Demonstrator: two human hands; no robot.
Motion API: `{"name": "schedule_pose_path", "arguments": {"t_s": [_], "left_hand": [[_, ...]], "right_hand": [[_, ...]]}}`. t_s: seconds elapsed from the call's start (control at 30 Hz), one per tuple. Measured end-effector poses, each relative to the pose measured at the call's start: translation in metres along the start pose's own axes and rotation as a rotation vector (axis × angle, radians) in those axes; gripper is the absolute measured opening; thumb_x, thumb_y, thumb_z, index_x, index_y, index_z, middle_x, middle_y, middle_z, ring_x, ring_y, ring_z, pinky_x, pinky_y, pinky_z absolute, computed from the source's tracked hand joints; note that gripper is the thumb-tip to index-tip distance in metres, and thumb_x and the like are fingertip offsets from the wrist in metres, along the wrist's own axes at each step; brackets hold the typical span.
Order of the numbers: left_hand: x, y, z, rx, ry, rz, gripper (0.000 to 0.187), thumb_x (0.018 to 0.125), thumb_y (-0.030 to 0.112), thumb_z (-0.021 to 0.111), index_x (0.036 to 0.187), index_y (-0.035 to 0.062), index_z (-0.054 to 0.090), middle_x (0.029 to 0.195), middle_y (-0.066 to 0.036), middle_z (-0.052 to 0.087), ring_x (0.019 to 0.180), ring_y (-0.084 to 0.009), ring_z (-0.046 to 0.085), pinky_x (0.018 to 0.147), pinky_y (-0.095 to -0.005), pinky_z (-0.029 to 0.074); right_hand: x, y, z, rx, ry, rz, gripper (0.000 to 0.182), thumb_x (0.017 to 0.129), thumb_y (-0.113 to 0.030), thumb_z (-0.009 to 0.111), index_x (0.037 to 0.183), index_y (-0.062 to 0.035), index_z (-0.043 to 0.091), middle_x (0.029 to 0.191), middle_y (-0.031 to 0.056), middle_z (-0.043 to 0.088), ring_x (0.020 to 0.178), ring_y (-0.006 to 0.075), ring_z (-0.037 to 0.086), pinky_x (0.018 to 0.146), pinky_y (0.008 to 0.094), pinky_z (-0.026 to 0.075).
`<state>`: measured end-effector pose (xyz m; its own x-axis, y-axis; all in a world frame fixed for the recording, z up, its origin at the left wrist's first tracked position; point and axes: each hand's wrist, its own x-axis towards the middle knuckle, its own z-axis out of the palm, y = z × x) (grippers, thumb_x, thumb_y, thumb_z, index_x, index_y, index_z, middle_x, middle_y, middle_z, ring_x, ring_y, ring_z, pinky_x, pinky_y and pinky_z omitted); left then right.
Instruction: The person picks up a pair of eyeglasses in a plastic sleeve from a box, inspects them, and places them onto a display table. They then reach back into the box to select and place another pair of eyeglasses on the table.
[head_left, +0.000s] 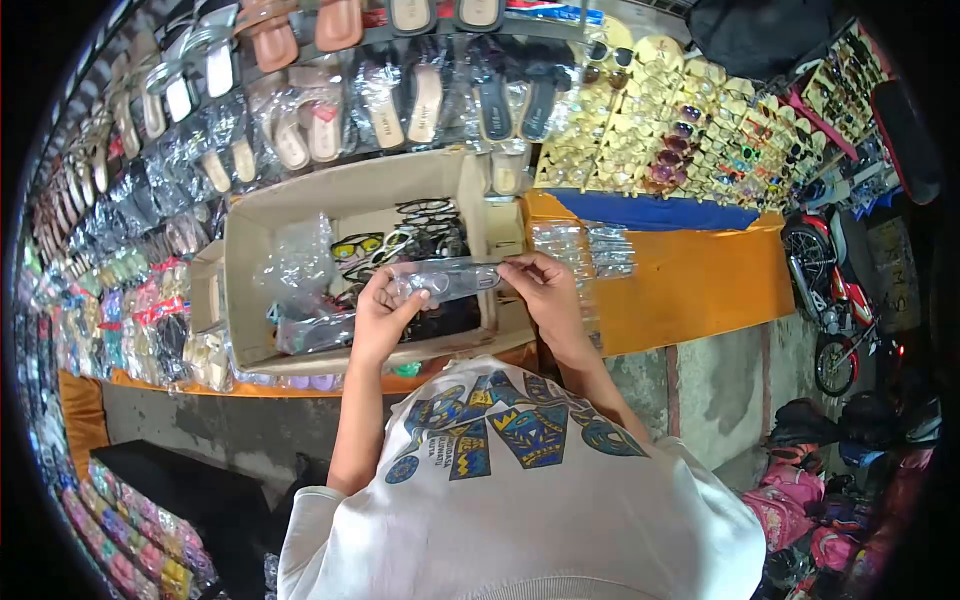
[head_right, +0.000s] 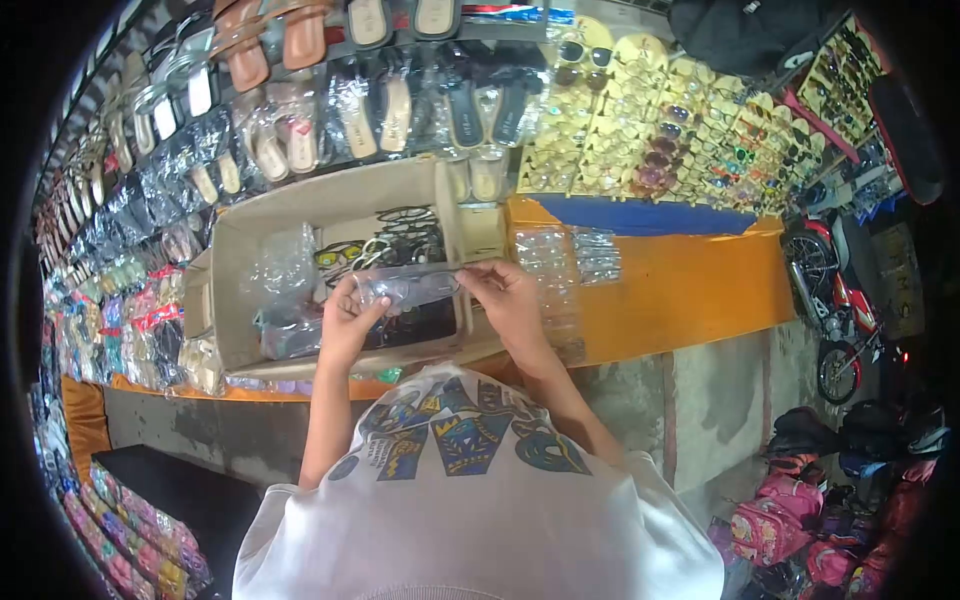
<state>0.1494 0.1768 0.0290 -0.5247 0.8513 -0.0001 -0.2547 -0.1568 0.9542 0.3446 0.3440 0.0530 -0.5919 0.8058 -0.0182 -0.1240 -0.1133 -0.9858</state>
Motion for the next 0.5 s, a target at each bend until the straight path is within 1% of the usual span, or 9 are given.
{"name": "schedule_pose_path", "arguments": {"t_s": [0.1,0.2,0.23,0.27,0.33,0.37,0.4,0.47,0.5], "left_hand": [[0.009,-0.008,0.039,0.019,0.0,-0.02,0.032,0.097,-0.009,0.065,0.127,-0.0051,0.056,0.115,-0.014,0.073,0.105,-0.0181,0.071,0.088,-0.0349,0.063],[0.016,-0.018,0.08,0.021,-0.011,-0.028,0.032,0.096,-0.008,0.066,0.126,-0.0047,0.057,0.114,-0.014,0.074,0.104,-0.0175,0.071,0.089,-0.033,0.062],[0.018,-0.024,0.097,0.0,0.026,-0.035,0.032,0.096,-0.008,0.066,0.127,-0.0042,0.058,0.111,-0.012,0.074,0.1,-0.0155,0.072,0.088,-0.0297,0.06],[0.021,-0.027,0.111,0.001,0.024,-0.035,0.032,0.096,-0.008,0.066,0.127,-0.0042,0.058,0.111,-0.012,0.074,0.1,-0.0155,0.072,0.088,-0.0297,0.06],[0.026,-0.034,0.137,0.012,-0.014,-0.08,0.033,0.096,-0.006,0.068,0.128,-0.0037,0.059,0.109,-0.011,0.074,0.096,-0.0139,0.071,0.087,-0.0279,0.058],[0.029,-0.04,0.149,0.055,0.009,-0.089,0.034,0.096,-0.005,0.069,0.128,-0.004,0.059,0.109,-0.01,0.074,0.095,-0.0124,0.07,0.083,-0.0268,0.057],[0.032,-0.047,0.159,0.062,0.011,-0.096,0.034,0.096,-0.005,0.069,0.128,-0.004,0.059,0.109,-0.01,0.074,0.095,-0.0124,0.07,0.083,-0.0268,0.057],[0.039,-0.06,0.178,0.161,-0.011,-0.116,0.034,0.096,-0.004,0.07,0.128,-0.004,0.06,0.108,-0.009,0.074,0.095,-0.0111,0.069,0.082,-0.0267,0.057],[0.04,-0.064,0.196,0.076,-0.015,-0.135,0.032,0.096,-0.002,0.07,0.127,-0.0039,0.061,0.107,-0.009,0.074,0.094,-0.0102,0.069,0.08,-0.0262,0.056]], "right_hand": [[-0.001,-0.008,-0.034,0.003,0.037,-0.007,0.01,0.095,-0.007,0.077,0.099,0.001,0.074,0.09,-0.0006,0.072,0.083,0.0039,0.061,0.073,0.0217,0.047],[0.001,-0.014,-0.084,-0.094,-0.007,0.045,0.011,0.096,-0.009,0.076,0.102,0.0003,0.075,0.093,-0.0004,0.072,0.082,0.0034,0.061,0.072,0.0214,0.046],[-0.003,-0.023,-0.093,-0.107,0.03,0.056,0.012,0.099,-0.013,0.073,0.098,-0.0012,0.076,0.086,-0.0058,0.064,0.076,0.0034,0.048,0.07,0.0187,0.037],[-0.003,-0.023,-0.107,-0.106,0.032,0.054,0.012,0.099,-0.013,0.073,0.098,-0.0012,0.076,0.086,-0.0058,0.064,0.076,0.0034,0.048,0.07,0.0187,0.037],[-0.003,-0.021,-0.135,-0.129,0.052,0.076,0.017,0.103,-0.016,0.067,0.106,-0.0028,0.078,0.092,-0.0042,0.067,0.083,0.0041,0.051,0.075,0.0216,0.04],[-0.005,-0.021,-0.149,-0.127,0.037,0.007,0.023,0.105,-0.02,0.063,0.114,-0.0049,0.078,0.103,-0.0024,0.07,0.091,0.0053,0.054,0.082,0.0247,0.043],[-0.004,-0.019,-0.163,-0.121,0.037,0.014,0.023,0.105,-0.02,0.063,0.114,-0.0049,0.078,0.103,-0.0024,0.07,0.091,0.0053,0.054,0.082,0.0247,0.043],[-0.003,-0.005,-0.193,-0.014,0.02,0.099,0.026,0.106,-0.022,0.061,0.12,-0.0044,0.074,0.113,-0.0014,0.07,0.098,0.0066,0.058,0.087,0.0278,0.046],[-0.003,0.003,-0.204,-0.026,0.028,0.081,0.026,0.105,-0.017,0.064,0.125,-0.0018,0.068,0.112,0.0009,0.07,0.1,0.0084,0.061,0.089,0.0283,0.048]]}}
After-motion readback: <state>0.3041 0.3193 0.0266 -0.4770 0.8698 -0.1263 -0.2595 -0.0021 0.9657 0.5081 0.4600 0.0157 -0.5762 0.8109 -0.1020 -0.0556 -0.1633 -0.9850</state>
